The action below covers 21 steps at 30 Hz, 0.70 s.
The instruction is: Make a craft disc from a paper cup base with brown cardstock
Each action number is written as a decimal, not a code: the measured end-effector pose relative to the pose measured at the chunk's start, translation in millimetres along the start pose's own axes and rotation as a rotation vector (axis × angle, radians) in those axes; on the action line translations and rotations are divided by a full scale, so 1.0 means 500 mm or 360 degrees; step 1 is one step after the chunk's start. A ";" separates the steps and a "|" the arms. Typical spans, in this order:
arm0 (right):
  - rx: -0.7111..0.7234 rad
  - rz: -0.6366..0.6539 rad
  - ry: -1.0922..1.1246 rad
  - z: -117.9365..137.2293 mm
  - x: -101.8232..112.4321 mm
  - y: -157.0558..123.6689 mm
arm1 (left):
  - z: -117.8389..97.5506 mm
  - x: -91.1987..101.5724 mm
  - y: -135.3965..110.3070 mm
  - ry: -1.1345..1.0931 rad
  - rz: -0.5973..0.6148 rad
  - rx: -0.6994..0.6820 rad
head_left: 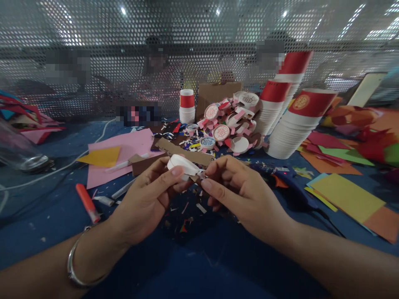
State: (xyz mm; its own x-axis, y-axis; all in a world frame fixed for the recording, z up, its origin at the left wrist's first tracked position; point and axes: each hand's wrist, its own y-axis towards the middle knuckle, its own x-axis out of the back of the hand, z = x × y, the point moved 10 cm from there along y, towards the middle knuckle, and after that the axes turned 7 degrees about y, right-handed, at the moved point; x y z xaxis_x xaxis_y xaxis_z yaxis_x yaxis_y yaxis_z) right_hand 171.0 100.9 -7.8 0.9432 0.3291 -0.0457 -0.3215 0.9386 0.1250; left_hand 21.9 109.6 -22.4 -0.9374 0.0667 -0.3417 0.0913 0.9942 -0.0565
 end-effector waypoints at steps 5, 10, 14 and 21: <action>-0.0174 0.0026 0.0389 -0.026 -0.010 0.004 | 0.000 0.002 -0.001 -0.0052 0.0003 0.0006; -0.0226 0.0022 0.0624 -0.031 -0.011 0.006 | 0.005 0.004 -0.003 0.0014 0.0015 0.0060; -0.0217 0.0042 0.0602 -0.028 -0.013 0.006 | -0.001 -0.004 -0.002 0.0061 0.0068 0.0022; -0.0044 0.0053 0.0277 -0.007 -0.010 0.005 | 0.002 -0.001 -0.004 0.0074 0.0053 0.0046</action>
State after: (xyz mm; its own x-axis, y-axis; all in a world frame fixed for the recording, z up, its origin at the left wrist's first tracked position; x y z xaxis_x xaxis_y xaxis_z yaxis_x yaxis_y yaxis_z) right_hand 165.1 102.0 -10.6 0.9041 0.3706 -0.2129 -0.3568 0.9286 0.1018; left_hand 22.6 107.7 -23.0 -0.9483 0.1042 -0.2998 0.1318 0.9886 -0.0733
